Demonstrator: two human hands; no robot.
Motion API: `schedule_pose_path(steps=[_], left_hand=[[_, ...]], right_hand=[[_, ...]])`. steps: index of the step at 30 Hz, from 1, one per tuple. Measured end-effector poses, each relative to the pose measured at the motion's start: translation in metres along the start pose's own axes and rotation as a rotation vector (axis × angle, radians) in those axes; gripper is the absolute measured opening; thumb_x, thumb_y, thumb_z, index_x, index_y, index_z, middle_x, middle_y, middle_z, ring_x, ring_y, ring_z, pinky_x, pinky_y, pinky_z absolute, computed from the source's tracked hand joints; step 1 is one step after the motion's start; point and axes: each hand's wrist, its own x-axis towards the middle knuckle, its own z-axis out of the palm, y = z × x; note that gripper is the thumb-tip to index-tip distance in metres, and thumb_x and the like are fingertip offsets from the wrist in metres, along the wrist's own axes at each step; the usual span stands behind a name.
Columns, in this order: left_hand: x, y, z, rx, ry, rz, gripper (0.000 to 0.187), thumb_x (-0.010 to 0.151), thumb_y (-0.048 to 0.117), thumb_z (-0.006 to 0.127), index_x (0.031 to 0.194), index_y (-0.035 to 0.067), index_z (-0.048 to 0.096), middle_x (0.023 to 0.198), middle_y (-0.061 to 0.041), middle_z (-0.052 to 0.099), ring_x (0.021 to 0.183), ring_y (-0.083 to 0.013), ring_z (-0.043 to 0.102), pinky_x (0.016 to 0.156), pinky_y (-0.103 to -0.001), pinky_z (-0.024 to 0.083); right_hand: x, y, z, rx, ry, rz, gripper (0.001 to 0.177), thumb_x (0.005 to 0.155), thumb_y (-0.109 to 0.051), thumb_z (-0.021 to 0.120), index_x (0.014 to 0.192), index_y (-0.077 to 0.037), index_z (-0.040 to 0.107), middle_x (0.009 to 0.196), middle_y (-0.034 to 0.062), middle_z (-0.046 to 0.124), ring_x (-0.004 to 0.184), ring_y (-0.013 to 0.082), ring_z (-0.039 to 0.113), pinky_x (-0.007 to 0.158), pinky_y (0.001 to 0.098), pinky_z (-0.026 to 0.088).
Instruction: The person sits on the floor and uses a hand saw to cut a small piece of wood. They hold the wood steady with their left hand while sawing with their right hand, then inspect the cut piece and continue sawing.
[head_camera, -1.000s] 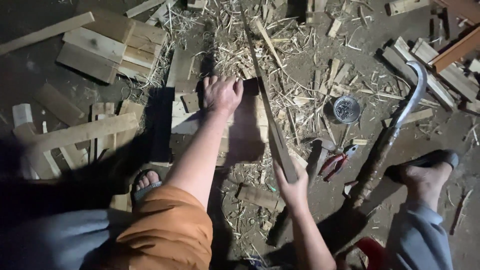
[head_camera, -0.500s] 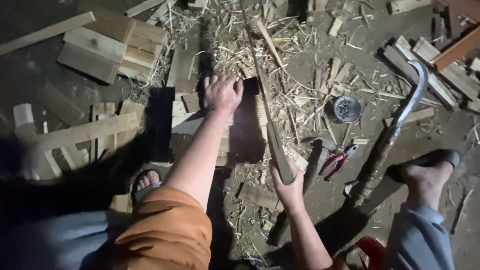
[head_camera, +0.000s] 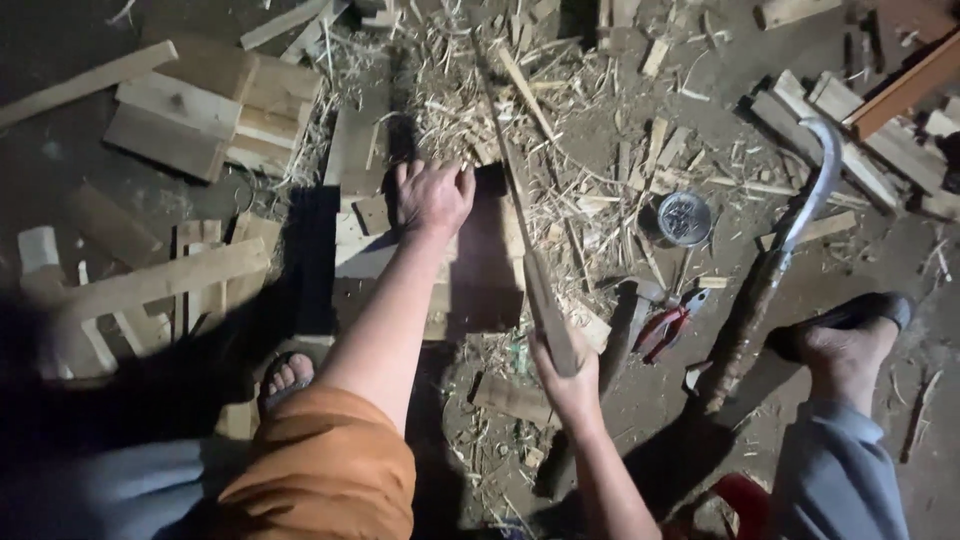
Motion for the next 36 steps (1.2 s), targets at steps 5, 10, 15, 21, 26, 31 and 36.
schedule_pose_path(steps=[5, 10, 15, 21, 26, 31, 36], left_hand=[[0.002, -0.002, 0.002, -0.094, 0.017, -0.007, 0.060, 0.102, 0.061, 0.029, 0.125, 0.025, 0.071, 0.117, -0.007, 0.075, 0.116, -0.0341, 0.063, 0.109, -0.054, 0.032], [0.006, -0.003, 0.010, -0.060, 0.007, 0.021, 0.063, 0.102, 0.064, 0.024, 0.123, 0.027, 0.071, 0.111, -0.003, 0.076, 0.106, -0.0292, 0.064, 0.103, -0.049, 0.033], [-0.002, 0.003, -0.010, -0.090, 0.064, 0.026, 0.055, 0.103, 0.056, 0.032, 0.113, 0.025, 0.077, 0.104, -0.008, 0.077, 0.103, -0.0326, 0.065, 0.100, -0.050, 0.034], [-0.002, 0.003, -0.010, -0.135, 0.054, 0.031, 0.059, 0.104, 0.057, 0.029, 0.121, 0.021, 0.073, 0.100, -0.012, 0.078, 0.108, -0.0361, 0.067, 0.108, -0.055, 0.035], [-0.002, -0.004, 0.005, -0.044, 0.598, 0.154, 0.032, 0.090, 0.050, 0.062, 0.070, 0.026, 0.065, 0.068, -0.004, 0.068, 0.075, -0.0264, 0.070, 0.084, -0.042, 0.048], [-0.001, -0.016, 0.039, -0.051, 0.624, 0.181, 0.026, 0.088, 0.054, 0.064, 0.079, 0.029, 0.067, 0.079, -0.001, 0.070, 0.098, -0.0237, 0.068, 0.104, -0.051, 0.039], [-0.079, 0.013, -0.034, -0.354, 0.416, 0.127, 0.045, 0.095, 0.026, 0.070, 0.137, 0.013, 0.063, 0.146, -0.020, 0.057, 0.144, -0.0411, 0.043, 0.116, -0.061, 0.031]], right_hand=[[-0.067, 0.009, -0.025, -0.173, 0.206, 0.057, 0.024, 0.089, -0.025, 0.072, 0.105, -0.008, 0.072, 0.078, -0.0005, 0.062, 0.063, 0.0104, 0.053, 0.055, 0.0263, 0.042], [-0.015, -0.002, -0.010, -0.238, 0.188, -0.051, 0.017, 0.092, -0.023, 0.069, 0.096, -0.007, 0.073, 0.076, 0.0006, 0.067, 0.062, 0.0118, 0.059, 0.053, 0.0263, 0.046], [-0.022, -0.010, -0.012, -0.230, 0.168, 0.051, 0.039, 0.086, -0.036, 0.071, 0.114, -0.008, 0.074, 0.086, 0.0035, 0.073, 0.066, 0.0137, 0.063, 0.054, 0.0273, 0.052], [-0.065, 0.014, -0.034, -0.128, 0.225, -0.020, 0.014, 0.092, -0.021, 0.071, 0.085, -0.009, 0.069, 0.067, -0.0030, 0.057, 0.059, 0.0081, 0.050, 0.053, 0.0244, 0.040], [-0.014, -0.009, 0.000, -0.201, 0.291, -0.022, 0.020, 0.080, -0.021, 0.086, 0.093, -0.011, 0.076, 0.082, 0.0060, 0.075, 0.077, 0.0116, 0.058, 0.075, 0.0300, 0.046], [-0.006, 0.017, -0.004, -0.152, 0.229, -0.068, 0.010, 0.085, -0.020, 0.082, 0.093, -0.016, 0.077, 0.083, -0.0015, 0.077, 0.076, 0.0062, 0.058, 0.075, 0.0257, 0.046], [-0.002, 0.038, 0.006, -0.130, 0.282, 0.278, 0.065, 0.078, -0.038, 0.089, 0.134, -0.014, 0.065, 0.127, 0.0162, 0.071, 0.122, 0.0275, 0.066, 0.101, 0.0423, 0.050]])
